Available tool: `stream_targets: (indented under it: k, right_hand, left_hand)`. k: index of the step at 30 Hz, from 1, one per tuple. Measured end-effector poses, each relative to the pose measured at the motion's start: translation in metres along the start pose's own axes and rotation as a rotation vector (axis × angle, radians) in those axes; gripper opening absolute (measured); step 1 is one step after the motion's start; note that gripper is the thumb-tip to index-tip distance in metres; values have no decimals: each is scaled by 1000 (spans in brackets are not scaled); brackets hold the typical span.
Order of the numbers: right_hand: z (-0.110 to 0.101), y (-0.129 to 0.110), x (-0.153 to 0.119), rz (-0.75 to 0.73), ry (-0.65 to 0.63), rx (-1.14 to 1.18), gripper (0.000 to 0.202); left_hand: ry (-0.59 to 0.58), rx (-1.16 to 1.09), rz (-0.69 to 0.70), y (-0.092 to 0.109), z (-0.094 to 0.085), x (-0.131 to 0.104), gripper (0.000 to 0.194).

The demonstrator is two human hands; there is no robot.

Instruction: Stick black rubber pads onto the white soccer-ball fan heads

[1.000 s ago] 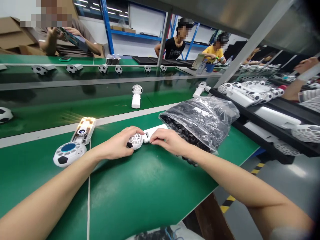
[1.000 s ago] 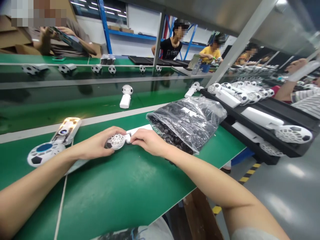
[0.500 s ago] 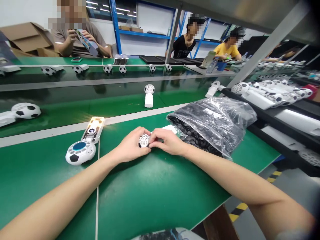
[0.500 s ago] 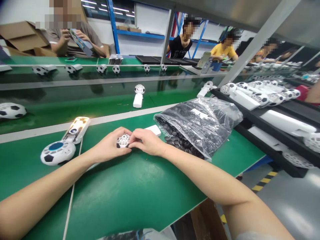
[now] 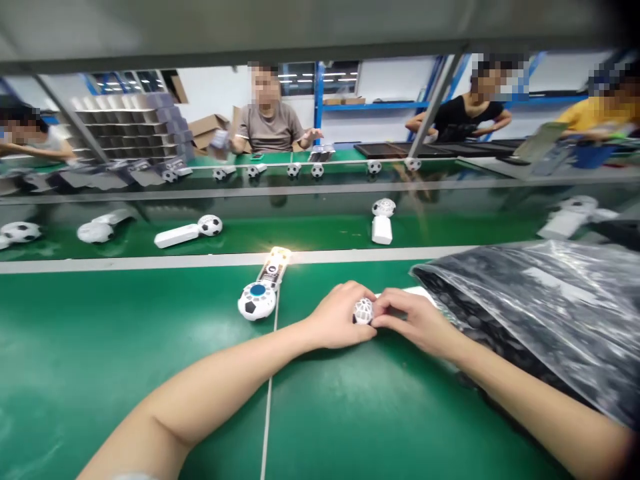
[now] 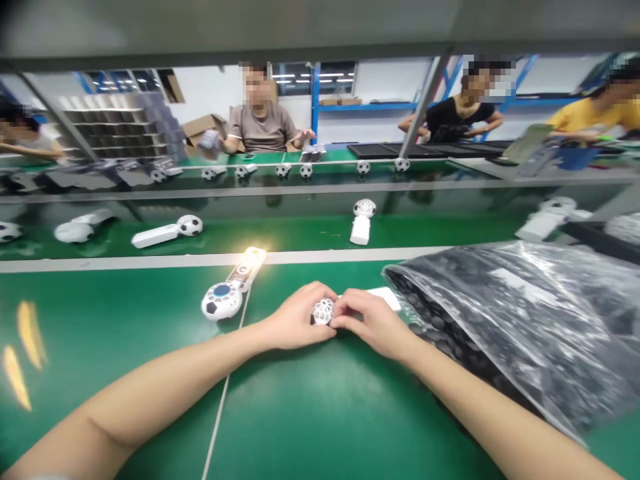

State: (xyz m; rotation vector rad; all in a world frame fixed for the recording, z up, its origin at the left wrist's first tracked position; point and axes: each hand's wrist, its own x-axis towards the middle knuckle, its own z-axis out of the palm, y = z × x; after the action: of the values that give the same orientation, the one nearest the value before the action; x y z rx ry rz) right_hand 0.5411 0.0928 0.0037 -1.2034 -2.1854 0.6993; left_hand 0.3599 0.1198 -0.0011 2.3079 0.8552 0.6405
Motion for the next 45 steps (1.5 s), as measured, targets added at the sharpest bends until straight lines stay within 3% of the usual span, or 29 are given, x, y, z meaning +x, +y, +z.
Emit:
stream_targets:
  k: [7, 10, 12, 16, 20, 22, 24, 27, 30, 33, 35, 38, 45]
  right_hand:
    - [5, 11, 9, -104, 78, 10, 19]
    - [-2, 10, 7, -89, 57, 33, 15]
    - [-12, 7, -1, -48, 116, -19, 14]
    - [-37, 3, -26, 49, 286, -221, 12]
    - [-49, 16, -51, 117, 295, -400, 19]
    - [-47, 26, -62, 156, 244, -534, 24]
    - [-44, 35, -73, 192, 177, -684, 30]
    - [-40, 46, -85, 207, 90, -822, 35]
    - [-40, 51, -90, 191, 38, -807, 35]
    - [-42, 51, -89, 246, 32, -773, 31]
    - [-44, 49, -87, 299, 23, -764, 26]
    - [-46, 42, -84, 293, 35, -761, 22]
    - [-22, -9, -62, 167, 97, -437, 23]
  left_hand:
    - [89, -7, 22, -2, 8, 0, 30]
    - [87, -24, 12, -2, 5, -2, 29]
    - [98, -1, -20, -3, 2, 1, 30]
    - [182, 117, -63, -12, -9, 44, 36]
    - [264, 219, -136, -27, -29, 104, 57]
    - [271, 257, -165, -27, -42, 110, 75]
    - [263, 318, -138, -21, -55, 90, 79]
    - [240, 469, -109, -12, -74, 23, 68]
    - [186, 572, -288, -19, -89, -50, 75]
    - [171, 454, -486, -40, -94, -94, 70]
    - [208, 313, -503, -49, -92, -103, 62]
    - [227, 164, -454, -47, -82, -98, 56]
    - [-12, 5, -247, -9, -43, -71, 55]
